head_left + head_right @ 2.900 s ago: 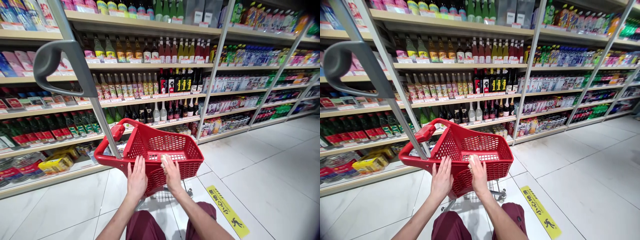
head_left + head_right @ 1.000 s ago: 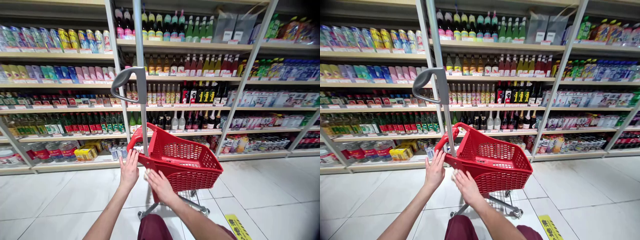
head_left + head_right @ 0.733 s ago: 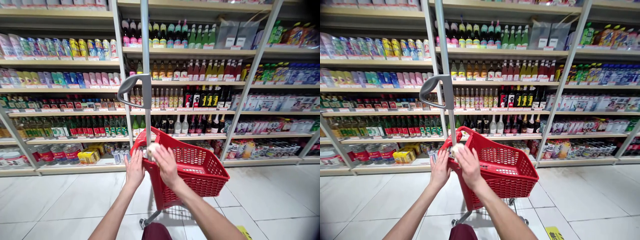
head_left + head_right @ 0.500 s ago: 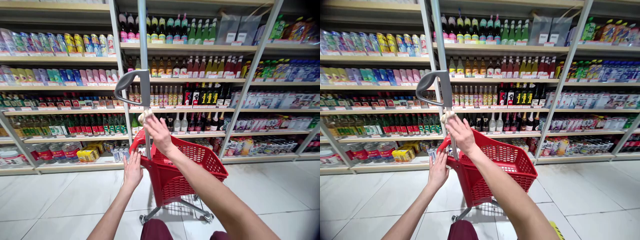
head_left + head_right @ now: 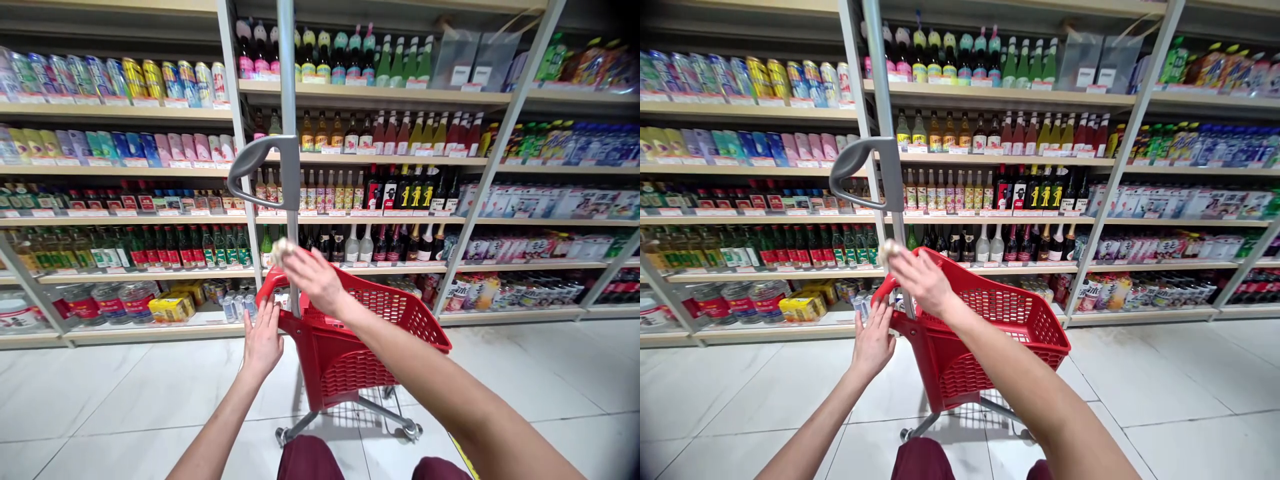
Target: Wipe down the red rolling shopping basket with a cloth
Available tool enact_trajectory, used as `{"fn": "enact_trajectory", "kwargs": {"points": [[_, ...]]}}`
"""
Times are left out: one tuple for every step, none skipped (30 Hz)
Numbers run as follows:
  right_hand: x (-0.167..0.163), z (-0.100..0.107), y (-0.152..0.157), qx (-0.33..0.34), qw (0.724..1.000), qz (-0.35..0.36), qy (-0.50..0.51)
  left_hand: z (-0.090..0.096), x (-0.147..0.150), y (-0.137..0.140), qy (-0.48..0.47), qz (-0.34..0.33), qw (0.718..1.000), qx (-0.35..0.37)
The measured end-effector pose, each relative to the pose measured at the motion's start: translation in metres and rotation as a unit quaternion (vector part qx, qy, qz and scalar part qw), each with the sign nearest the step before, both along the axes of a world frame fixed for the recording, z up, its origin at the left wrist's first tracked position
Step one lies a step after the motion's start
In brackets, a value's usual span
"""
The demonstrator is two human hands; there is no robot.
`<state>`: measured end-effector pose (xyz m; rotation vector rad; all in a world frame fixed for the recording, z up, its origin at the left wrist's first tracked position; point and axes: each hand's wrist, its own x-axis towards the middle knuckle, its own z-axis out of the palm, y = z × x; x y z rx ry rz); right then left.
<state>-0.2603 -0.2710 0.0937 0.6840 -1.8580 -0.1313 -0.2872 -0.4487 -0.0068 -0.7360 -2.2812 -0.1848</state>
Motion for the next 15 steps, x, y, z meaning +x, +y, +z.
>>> {"fn": "enact_trajectory", "kwargs": {"points": [[0.005, -0.022, 0.002, 0.035, 0.999, 0.009, -0.021, 0.0, -0.001, -0.001, 0.003, -0.003, 1.0, 0.001], [0.01, -0.044, 0.004, 0.061, 0.997, 0.015, -0.039, 0.0, -0.002, -0.003, 0.005, -0.008, 1.0, 0.002], [0.014, -0.065, 0.007, 0.072, 0.996, 0.016, -0.054, 0.0, -0.002, -0.004, 0.007, -0.012, 1.0, 0.003], [0.018, -0.083, 0.009, 0.068, 0.995, 0.015, -0.065, 0.0, -0.003, -0.005, 0.009, -0.015, 1.0, 0.004], [0.021, -0.097, 0.01, 0.051, 0.996, 0.009, -0.073, 0.0, -0.002, -0.006, 0.011, -0.017, 1.0, 0.006], [0.024, -0.106, 0.01, 0.017, 0.997, -0.005, -0.078, 0.001, -0.001, -0.005, 0.016, -0.017, 1.0, 0.013], [0.025, -0.113, 0.01, -0.027, 0.996, -0.024, -0.084, 0.0, 0.001, -0.003, 0.023, -0.015, 0.999, 0.025], [0.027, -0.118, 0.008, -0.077, 0.992, -0.05, -0.092, -0.001, 0.005, 0.001, 0.034, -0.015, 0.999, 0.039], [0.028, -0.123, 0.007, -0.126, 0.983, -0.078, -0.104, -0.002, 0.009, 0.006, 0.046, -0.02, 0.997, 0.053], [0.03, -0.128, 0.007, -0.167, 0.973, -0.105, -0.121, -0.005, 0.015, 0.013, 0.056, -0.033, 0.996, 0.059], [0.033, -0.135, 0.009, -0.196, 0.962, -0.127, -0.143, -0.008, 0.02, 0.021, 0.063, -0.055, 0.995, 0.056], [0.037, -0.143, 0.013, -0.211, 0.952, -0.144, -0.167, -0.013, 0.025, 0.029, 0.062, -0.082, 0.994, 0.042], [0.041, -0.152, 0.021, -0.218, 0.944, -0.159, -0.189, -0.017, 0.03, 0.037, 0.056, -0.108, 0.992, 0.02], [0.047, -0.162, 0.032, -0.224, 0.936, -0.177, -0.206, -0.022, 0.033, 0.044, 0.046, -0.124, 0.991, -0.002], [0.054, -0.171, 0.045, -0.233, 0.927, -0.201, -0.217, -0.027, 0.035, 0.051, 0.033, -0.13, 0.991, -0.021]]}}
